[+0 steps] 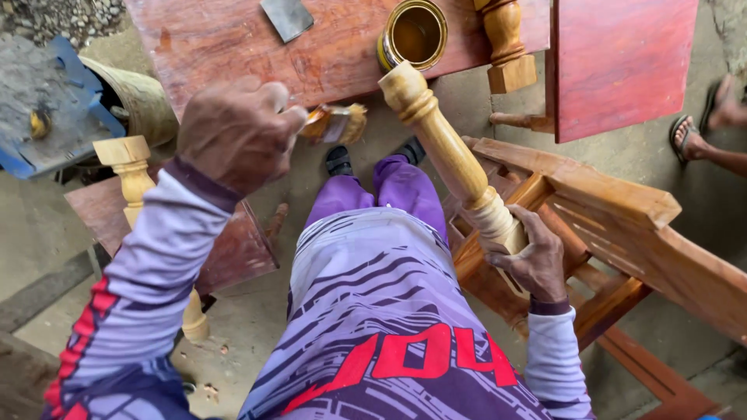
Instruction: Applying a stain or protective finish to carved wooden furniture legs using a paint brush.
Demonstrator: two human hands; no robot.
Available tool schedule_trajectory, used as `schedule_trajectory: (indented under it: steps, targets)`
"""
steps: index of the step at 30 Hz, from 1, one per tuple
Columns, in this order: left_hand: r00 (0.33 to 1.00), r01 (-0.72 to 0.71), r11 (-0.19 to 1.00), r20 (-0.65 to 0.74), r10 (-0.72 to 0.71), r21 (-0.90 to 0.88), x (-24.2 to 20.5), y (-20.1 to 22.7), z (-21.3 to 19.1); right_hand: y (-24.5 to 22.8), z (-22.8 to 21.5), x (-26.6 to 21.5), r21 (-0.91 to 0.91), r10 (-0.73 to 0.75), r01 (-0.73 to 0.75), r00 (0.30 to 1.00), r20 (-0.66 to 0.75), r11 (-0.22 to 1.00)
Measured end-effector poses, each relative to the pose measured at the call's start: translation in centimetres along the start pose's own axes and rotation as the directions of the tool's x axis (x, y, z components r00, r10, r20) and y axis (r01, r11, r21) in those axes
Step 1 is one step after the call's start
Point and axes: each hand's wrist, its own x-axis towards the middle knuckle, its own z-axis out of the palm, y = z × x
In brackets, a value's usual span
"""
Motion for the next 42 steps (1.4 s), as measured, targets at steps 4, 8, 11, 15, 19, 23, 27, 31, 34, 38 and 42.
schedule_trajectory:
  steps: [4,8,11,15,19,23,27,31,34,38,42]
  targets:
    - [0.998,-0.043,0.999,-0.037,0.043,-0.017,0.3,0.7,-1.6,0.0,1.0,-1.5,0.103,0.059,-0.060,0.998,0.014,0.993]
    - [0.979,-0.081,0.996,-0.191,0.075,-0.023,0.8,2.0,-0.2,2.3,1.8,-3.1,0.224,0.146,-0.179,0.977,0.158,0.958]
    - [0.986,-0.059,0.998,-0.160,0.054,-0.028,0.6,2.0,-0.1,4.4,3.3,-3.3,0.303,0.102,-0.156,0.977,0.186,0.940]
    - [0.989,-0.041,0.994,-0.147,0.025,-0.105,0.0,3.2,1.5,6.0,4.4,-5.5,0.530,0.137,-0.336,0.915,0.379,0.779]
    - [0.991,0.009,0.983,-0.128,-0.033,-0.185,-0.1,3.3,2.8,7.4,5.4,-6.0,0.607,0.093,-0.417,0.866,0.492,0.676]
    - [0.989,0.012,0.964,-0.137,-0.050,-0.266,-0.3,4.3,3.8,7.4,5.4,-6.4,0.655,0.058,-0.492,0.822,0.567,0.574]
    - [0.996,0.062,0.979,-0.045,-0.072,-0.192,-1.0,3.0,5.8,8.7,5.9,-6.4,0.679,0.000,-0.491,0.810,0.586,0.545]
    - [0.989,0.110,0.938,-0.060,-0.137,-0.329,-0.1,2.7,5.3,9.7,5.7,-6.2,0.684,-0.010,-0.529,0.788,0.616,0.501]
    - [0.983,0.150,0.899,-0.036,-0.181,-0.410,0.4,2.9,6.6,8.6,4.8,-5.5,0.635,0.017,-0.488,0.800,0.599,0.598]
    - [0.965,0.243,0.926,0.167,-0.202,-0.287,-0.7,2.2,7.0,7.8,4.1,-4.9,0.555,0.072,-0.440,0.824,0.562,0.706]
    - [0.952,0.277,0.910,0.218,-0.215,-0.309,-1.2,2.7,4.4,8.3,4.2,-5.9,0.646,0.043,-0.493,0.812,0.581,0.582]
